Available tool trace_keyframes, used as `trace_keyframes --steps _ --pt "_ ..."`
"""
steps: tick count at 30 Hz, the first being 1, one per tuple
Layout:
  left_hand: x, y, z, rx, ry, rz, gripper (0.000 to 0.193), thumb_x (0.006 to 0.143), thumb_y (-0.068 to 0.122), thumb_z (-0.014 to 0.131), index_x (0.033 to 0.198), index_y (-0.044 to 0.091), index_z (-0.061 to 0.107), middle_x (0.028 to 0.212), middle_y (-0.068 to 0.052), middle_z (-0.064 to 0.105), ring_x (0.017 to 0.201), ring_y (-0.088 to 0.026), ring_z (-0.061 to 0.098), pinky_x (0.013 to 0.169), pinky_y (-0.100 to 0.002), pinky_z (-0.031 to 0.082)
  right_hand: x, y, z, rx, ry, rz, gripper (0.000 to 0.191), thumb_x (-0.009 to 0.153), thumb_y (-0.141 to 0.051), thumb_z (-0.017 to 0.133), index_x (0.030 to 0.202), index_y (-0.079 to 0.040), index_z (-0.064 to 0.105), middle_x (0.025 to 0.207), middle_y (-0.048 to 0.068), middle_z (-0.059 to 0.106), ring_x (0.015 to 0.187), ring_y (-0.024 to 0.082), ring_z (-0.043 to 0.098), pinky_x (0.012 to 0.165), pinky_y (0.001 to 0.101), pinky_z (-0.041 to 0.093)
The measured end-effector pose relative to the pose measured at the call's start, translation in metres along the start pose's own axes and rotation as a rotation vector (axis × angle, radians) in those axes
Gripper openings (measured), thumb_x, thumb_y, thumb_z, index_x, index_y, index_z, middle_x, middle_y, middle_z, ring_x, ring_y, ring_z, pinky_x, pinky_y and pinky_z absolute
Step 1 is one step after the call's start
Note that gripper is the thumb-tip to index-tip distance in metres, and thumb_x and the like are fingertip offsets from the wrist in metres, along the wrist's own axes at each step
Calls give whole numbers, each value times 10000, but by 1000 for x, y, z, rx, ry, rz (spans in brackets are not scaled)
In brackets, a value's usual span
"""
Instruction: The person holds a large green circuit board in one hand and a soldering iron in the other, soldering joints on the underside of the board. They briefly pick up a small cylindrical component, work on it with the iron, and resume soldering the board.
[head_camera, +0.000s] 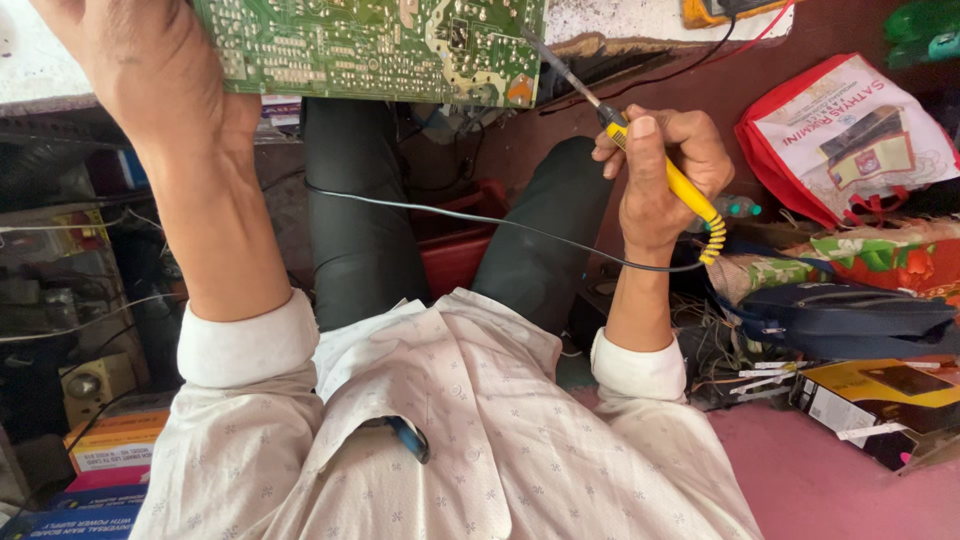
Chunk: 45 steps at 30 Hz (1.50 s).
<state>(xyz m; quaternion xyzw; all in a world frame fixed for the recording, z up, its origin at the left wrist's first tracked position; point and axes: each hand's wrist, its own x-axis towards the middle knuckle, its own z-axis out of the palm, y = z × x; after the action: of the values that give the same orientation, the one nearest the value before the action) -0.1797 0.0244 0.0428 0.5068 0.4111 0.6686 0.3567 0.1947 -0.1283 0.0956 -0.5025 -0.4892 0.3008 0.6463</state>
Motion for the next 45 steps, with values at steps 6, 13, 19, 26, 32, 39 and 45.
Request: trace_keyframes --steps 6,13,19,26,32,39,45 --pt "2 3 1 -12 -10 4 90 1164 -65 593 1195 -28 517 1113 -46 508 925 -134 509 872 -272 461 0 1 1 18 19 -7 215 1113 -98 655 972 35 561 848 151 659 634 200 663 519 268 499" --pt "5 20 14 -179 26 -66 114 1141 -64 611 1175 -3 522 1054 -44 523 871 -135 509 821 -274 471 2 0 1 -2 12 -9 208 1121 -92 642 979 36 560 856 160 672 633 190 663 521 262 495" --pt "4 25 18 -377 60 -186 139 1182 -72 608 1215 -12 486 956 -68 525 790 -148 482 771 -291 460 8 -11 3 -68 -28 31 202 1134 -108 631 1003 34 574 829 170 696 621 162 651 528 244 491" --pt "2 28 21 -411 46 -179 159 1158 -78 616 1157 2 478 925 -65 515 748 -140 452 724 -296 433 20 -27 1 -129 -104 95 226 1167 -126 628 1010 17 550 798 152 697 606 136 627 536 228 475" --pt "6 34 23 -393 65 -192 126 1130 -40 615 1177 -8 502 1001 -86 553 807 -176 542 742 -324 476 5 -13 6 -95 -27 52 247 1145 -174 635 1001 11 558 783 156 682 590 141 613 528 238 473" --pt "2 35 21 -419 95 -235 69 1149 -13 602 1112 19 554 920 -83 547 788 -175 544 727 -336 476 7 57 -38 922 291 424 179 1005 -237 644 948 -68 623 737 123 642 622 199 608 514 252 453" --pt "5 30 20 -299 90 -232 191 1180 -35 589 992 -10 588 909 -82 577 793 -171 568 703 -320 455 9 134 -53 1073 471 572 181 1012 -219 674 992 -40 667 819 127 664 708 197 613 586 236 496"
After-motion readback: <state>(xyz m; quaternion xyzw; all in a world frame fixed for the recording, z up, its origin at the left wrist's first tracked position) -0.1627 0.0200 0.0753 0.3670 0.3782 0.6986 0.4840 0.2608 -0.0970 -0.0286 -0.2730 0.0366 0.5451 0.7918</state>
